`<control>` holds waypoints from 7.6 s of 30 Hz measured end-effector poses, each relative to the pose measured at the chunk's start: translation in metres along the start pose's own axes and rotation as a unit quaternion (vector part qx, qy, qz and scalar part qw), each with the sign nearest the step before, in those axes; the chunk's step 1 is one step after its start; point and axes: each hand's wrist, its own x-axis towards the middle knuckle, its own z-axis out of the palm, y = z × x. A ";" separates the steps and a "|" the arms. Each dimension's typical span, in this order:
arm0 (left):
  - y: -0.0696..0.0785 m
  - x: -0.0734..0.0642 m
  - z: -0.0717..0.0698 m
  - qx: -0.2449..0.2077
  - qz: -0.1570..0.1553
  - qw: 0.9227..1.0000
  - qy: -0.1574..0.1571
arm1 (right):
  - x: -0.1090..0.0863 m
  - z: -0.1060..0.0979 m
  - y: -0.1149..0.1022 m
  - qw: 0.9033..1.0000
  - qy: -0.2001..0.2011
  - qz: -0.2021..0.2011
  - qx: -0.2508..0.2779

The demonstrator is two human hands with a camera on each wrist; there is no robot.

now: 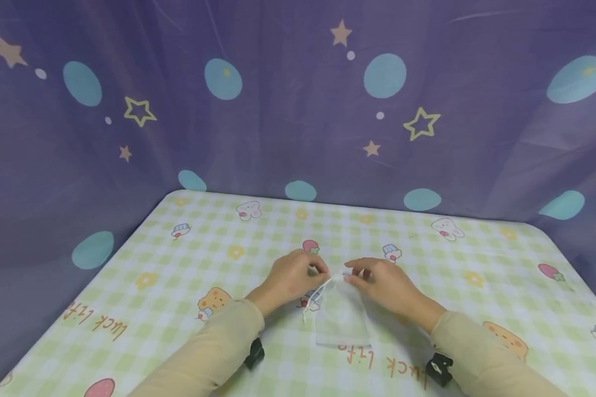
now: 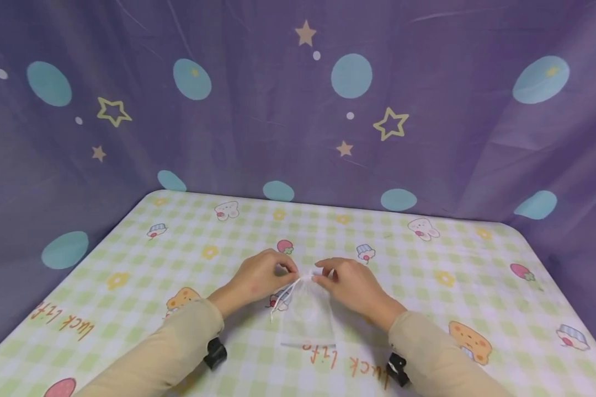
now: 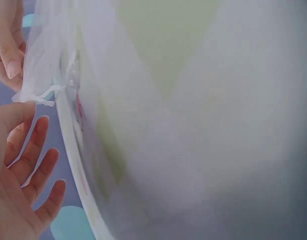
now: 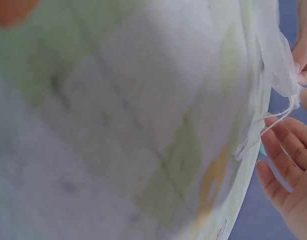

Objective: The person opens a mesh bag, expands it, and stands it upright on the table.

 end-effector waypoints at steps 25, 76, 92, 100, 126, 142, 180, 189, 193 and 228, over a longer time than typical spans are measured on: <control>0.030 -0.014 -0.008 -0.172 -0.005 0.982 0.071 | -0.017 -0.014 -0.021 0.972 0.118 0.064 0.195; 0.031 -0.021 -0.015 -0.209 -0.022 0.973 0.101 | -0.021 -0.005 -0.030 0.958 0.178 0.070 0.215; 0.028 -0.022 -0.013 -0.214 -0.044 0.972 0.089 | -0.022 -0.005 -0.028 0.958 0.183 0.070 0.211; 0.028 -0.022 -0.014 -0.215 -0.045 0.971 0.093 | -0.021 -0.007 -0.027 0.957 0.191 0.070 0.205; 0.024 -0.022 -0.022 -0.206 -0.060 0.970 0.117 | -0.023 -0.016 -0.018 0.956 0.198 0.052 0.209; 0.018 -0.022 -0.028 -0.229 -0.031 0.964 0.132 | -0.024 -0.022 -0.017 0.962 0.190 0.040 0.190; 0.026 -0.021 -0.023 -0.280 -0.023 0.951 0.128 | -0.029 -0.037 -0.018 0.968 0.168 0.011 0.185; 0.028 -0.019 -0.023 -0.304 -0.018 0.941 0.150 | -0.029 -0.038 -0.018 0.946 0.135 0.001 0.296; 0.028 -0.020 -0.022 -0.300 -0.022 0.943 0.144 | -0.028 -0.035 -0.017 0.934 0.141 0.004 0.329; 0.024 -0.026 -0.032 -0.196 -0.033 0.975 0.099 | -0.028 -0.030 -0.020 0.964 0.188 0.034 0.187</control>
